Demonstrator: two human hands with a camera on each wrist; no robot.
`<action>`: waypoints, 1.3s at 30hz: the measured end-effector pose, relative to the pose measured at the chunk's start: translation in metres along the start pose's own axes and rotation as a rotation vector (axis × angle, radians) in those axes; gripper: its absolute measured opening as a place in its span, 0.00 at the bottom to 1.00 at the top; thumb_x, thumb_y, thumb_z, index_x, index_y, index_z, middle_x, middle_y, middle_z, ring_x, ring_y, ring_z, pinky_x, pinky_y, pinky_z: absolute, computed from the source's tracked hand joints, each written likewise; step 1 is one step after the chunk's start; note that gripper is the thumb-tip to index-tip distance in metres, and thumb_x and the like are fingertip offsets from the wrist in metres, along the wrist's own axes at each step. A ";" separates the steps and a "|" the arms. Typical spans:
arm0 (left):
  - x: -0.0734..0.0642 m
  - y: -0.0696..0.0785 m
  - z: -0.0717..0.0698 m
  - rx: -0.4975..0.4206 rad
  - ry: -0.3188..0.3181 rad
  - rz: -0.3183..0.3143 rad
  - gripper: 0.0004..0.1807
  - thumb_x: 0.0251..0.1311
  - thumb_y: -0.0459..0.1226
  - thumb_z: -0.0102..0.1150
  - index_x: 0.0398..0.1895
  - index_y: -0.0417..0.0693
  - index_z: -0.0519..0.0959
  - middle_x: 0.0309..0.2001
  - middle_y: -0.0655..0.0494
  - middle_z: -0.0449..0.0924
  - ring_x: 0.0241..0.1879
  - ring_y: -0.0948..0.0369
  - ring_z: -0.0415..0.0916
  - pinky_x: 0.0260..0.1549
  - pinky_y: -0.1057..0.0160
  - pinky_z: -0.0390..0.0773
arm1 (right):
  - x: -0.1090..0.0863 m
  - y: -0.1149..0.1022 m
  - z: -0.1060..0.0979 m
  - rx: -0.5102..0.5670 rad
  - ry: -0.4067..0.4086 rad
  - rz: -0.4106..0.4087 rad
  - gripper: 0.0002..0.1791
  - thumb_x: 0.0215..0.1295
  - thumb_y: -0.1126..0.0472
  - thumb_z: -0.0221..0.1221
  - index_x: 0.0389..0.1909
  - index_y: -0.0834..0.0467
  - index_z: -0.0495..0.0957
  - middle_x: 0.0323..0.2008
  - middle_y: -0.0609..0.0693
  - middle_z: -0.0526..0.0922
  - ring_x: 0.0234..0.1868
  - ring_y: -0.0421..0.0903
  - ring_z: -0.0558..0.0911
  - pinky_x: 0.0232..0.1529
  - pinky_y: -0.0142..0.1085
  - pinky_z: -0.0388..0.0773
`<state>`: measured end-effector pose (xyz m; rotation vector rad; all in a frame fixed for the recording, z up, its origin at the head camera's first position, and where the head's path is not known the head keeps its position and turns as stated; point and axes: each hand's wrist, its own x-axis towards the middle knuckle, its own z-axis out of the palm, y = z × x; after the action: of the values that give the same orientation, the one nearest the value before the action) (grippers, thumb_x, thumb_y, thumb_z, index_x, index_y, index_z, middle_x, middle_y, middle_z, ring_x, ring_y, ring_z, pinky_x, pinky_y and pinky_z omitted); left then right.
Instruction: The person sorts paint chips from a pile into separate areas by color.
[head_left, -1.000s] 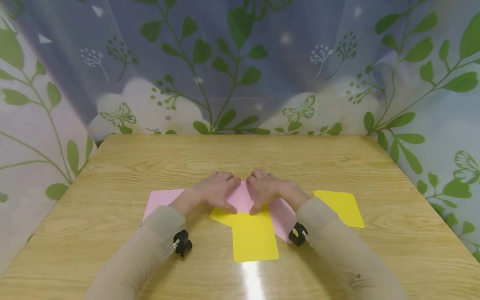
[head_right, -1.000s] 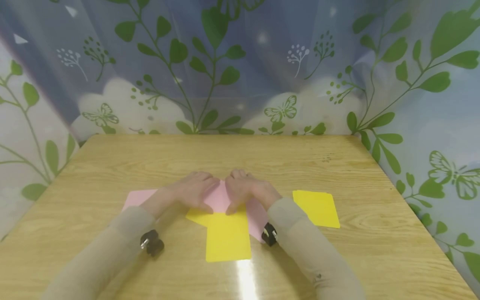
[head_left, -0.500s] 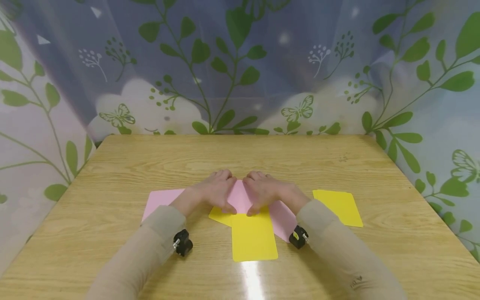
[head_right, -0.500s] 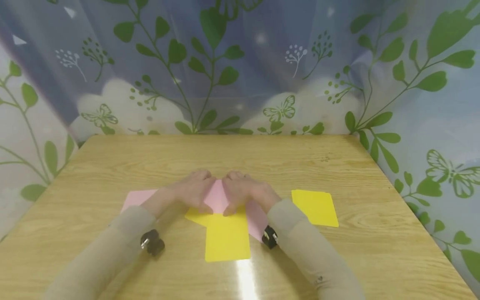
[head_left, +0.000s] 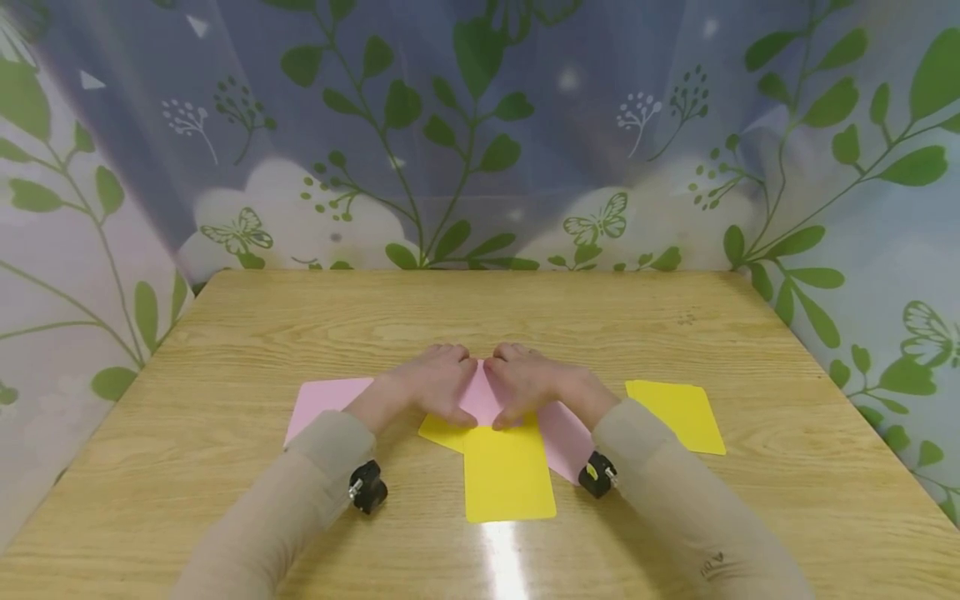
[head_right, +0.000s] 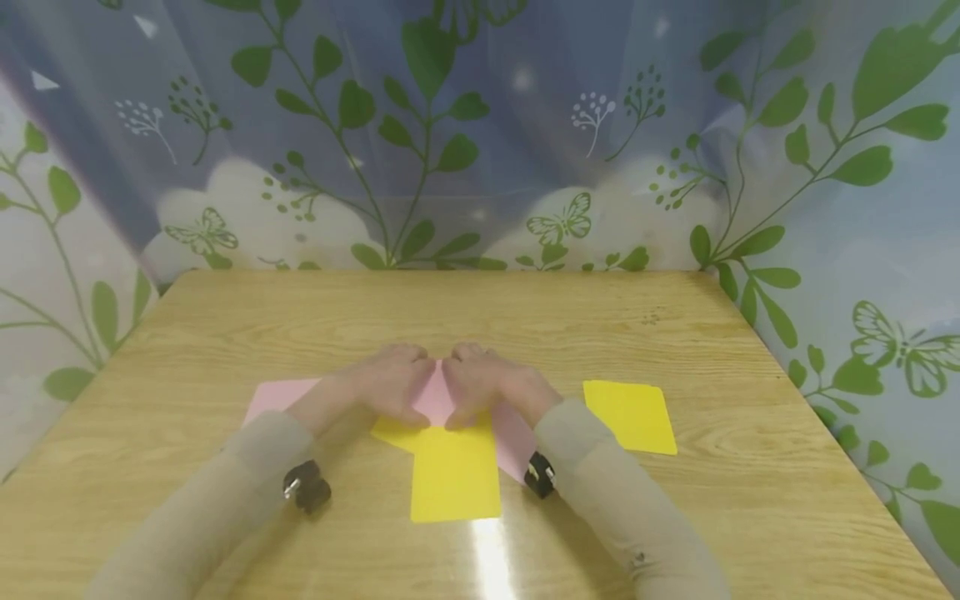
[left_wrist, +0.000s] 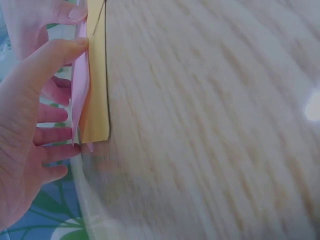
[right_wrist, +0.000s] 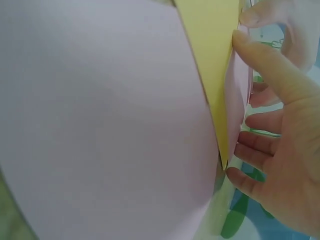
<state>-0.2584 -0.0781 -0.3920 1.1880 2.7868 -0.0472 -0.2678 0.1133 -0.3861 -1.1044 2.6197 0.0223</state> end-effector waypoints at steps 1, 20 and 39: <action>0.000 0.000 0.000 0.001 -0.001 -0.001 0.46 0.45 0.62 0.60 0.58 0.36 0.68 0.52 0.45 0.70 0.52 0.52 0.67 0.57 0.52 0.62 | 0.000 0.000 0.001 -0.002 0.003 0.002 0.50 0.48 0.35 0.63 0.65 0.62 0.60 0.59 0.56 0.61 0.60 0.51 0.61 0.62 0.44 0.59; -0.001 -0.005 0.001 0.068 0.076 -0.044 0.47 0.44 0.65 0.56 0.57 0.35 0.69 0.52 0.45 0.70 0.52 0.50 0.66 0.54 0.50 0.64 | 0.004 -0.002 0.005 -0.018 0.094 0.028 0.55 0.48 0.31 0.59 0.68 0.62 0.53 0.63 0.57 0.59 0.63 0.54 0.61 0.60 0.51 0.62; -0.004 -0.004 0.006 0.160 0.101 -0.145 0.61 0.37 0.76 0.48 0.64 0.36 0.61 0.59 0.44 0.62 0.59 0.49 0.56 0.59 0.42 0.52 | 0.003 -0.007 0.003 -0.114 0.211 0.015 0.52 0.49 0.33 0.58 0.66 0.65 0.56 0.63 0.60 0.60 0.63 0.56 0.60 0.58 0.53 0.62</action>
<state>-0.2576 -0.0844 -0.3975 1.0447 3.0032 -0.2327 -0.2639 0.1068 -0.3887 -1.1839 2.8446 0.0617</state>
